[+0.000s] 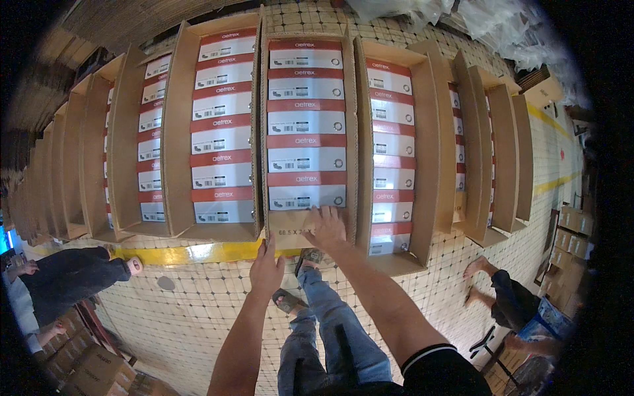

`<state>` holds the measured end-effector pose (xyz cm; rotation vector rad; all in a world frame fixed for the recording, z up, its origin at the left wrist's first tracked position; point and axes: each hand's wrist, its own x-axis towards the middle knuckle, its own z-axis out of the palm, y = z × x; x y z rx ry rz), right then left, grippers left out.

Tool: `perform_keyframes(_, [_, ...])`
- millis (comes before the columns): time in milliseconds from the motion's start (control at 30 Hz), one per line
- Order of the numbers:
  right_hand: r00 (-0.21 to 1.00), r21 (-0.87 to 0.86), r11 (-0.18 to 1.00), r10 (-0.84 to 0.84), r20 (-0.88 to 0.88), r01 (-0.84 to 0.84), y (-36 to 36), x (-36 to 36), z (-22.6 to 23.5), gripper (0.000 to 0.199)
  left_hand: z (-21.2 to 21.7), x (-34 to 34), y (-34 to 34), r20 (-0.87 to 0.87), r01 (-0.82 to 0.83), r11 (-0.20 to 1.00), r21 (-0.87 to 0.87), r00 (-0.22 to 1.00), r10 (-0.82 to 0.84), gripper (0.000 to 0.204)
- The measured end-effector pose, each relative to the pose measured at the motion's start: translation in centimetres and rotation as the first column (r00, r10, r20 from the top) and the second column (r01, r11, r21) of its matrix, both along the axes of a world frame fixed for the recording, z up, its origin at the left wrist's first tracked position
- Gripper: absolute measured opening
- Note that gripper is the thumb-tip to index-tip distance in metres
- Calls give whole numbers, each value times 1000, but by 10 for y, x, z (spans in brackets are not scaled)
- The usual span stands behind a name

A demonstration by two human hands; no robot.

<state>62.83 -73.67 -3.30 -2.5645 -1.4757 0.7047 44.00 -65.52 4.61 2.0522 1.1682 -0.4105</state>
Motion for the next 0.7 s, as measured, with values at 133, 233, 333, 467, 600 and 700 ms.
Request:
perform_keyframes(133, [996, -89, 992, 84, -38, -87, -2, 16, 37, 54, 1, 1, -1, 25, -23, 1000, 14, 999, 23, 81])
perform_keyframes(233, [991, -149, 985, 75, -110, -91, -19, 6, 79, 46, 0, -3, -5, -7, -32, 999, 41, 999, 32, 77])
perform_keyframes(333, [973, -122, 992, 15, -231, -44, -47, -12, 102, 43, -3, -9, -7, -76, 8, 1000, 30, 997, -6, 62])
perform_keyframes(467, [985, -17, 988, -157, -73, 157, -74, -8, 106, 49, -8, -11, -5, -181, 101, 994, 46, 979, -91, 43])
perform_keyframes(600, [960, -144, 958, -263, -96, 248, -77, 3, 108, 46, -18, -6, 4, -239, 175, 983, 48, 958, -159, 29])
perform_keyframes(700, [944, -254, 925, -316, -97, 283, -78, 1, 104, 42, -28, -6, 11, -214, 253, 966, 56, 948, -236, 23])
